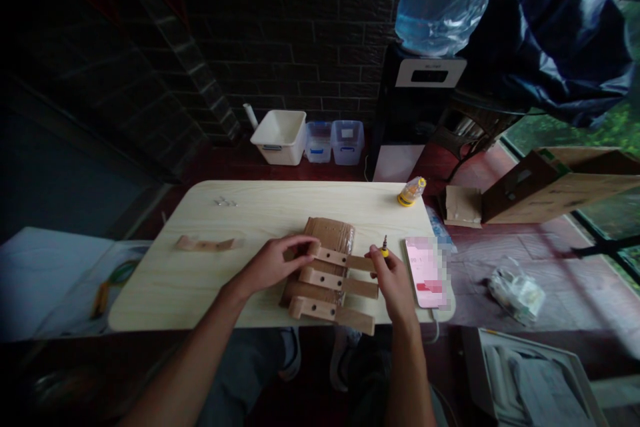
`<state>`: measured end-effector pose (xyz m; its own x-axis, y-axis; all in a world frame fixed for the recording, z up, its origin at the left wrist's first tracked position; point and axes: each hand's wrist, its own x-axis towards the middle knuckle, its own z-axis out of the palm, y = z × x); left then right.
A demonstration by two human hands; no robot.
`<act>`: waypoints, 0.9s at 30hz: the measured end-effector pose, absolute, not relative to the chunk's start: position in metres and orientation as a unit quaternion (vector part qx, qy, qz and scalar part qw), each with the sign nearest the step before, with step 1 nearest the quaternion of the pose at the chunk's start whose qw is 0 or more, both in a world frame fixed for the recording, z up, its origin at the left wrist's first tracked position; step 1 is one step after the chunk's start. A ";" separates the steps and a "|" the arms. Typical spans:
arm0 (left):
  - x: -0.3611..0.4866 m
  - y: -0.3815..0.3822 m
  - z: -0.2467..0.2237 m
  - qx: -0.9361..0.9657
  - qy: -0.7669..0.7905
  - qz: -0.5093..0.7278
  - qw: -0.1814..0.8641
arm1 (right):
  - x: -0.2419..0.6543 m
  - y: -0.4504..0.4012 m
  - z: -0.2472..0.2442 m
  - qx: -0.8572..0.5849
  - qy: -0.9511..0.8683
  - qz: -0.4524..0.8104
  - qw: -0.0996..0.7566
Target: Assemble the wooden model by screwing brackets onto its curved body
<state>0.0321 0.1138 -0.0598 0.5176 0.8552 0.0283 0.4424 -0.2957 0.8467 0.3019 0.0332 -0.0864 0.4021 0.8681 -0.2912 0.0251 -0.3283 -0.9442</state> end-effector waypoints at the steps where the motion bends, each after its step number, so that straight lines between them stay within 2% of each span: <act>1: 0.032 0.114 -0.059 0.767 0.425 0.247 0.414 | 0.302 0.033 -0.087 -0.690 -0.325 0.438 0.476; 8: 0.030 0.113 -0.061 0.770 0.423 0.249 0.406 | 0.301 0.033 -0.086 -0.707 -0.306 0.444 0.457; 27: 0.033 0.115 -0.064 0.772 0.421 0.245 0.409 | 0.301 0.033 -0.086 -0.696 -0.288 0.425 0.502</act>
<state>0.0332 0.1152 -0.0636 0.5248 0.8505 0.0346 0.4493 -0.3113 0.8374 0.3011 0.0334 -0.0863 0.4732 0.8277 -0.3016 -0.0247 -0.3298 -0.9437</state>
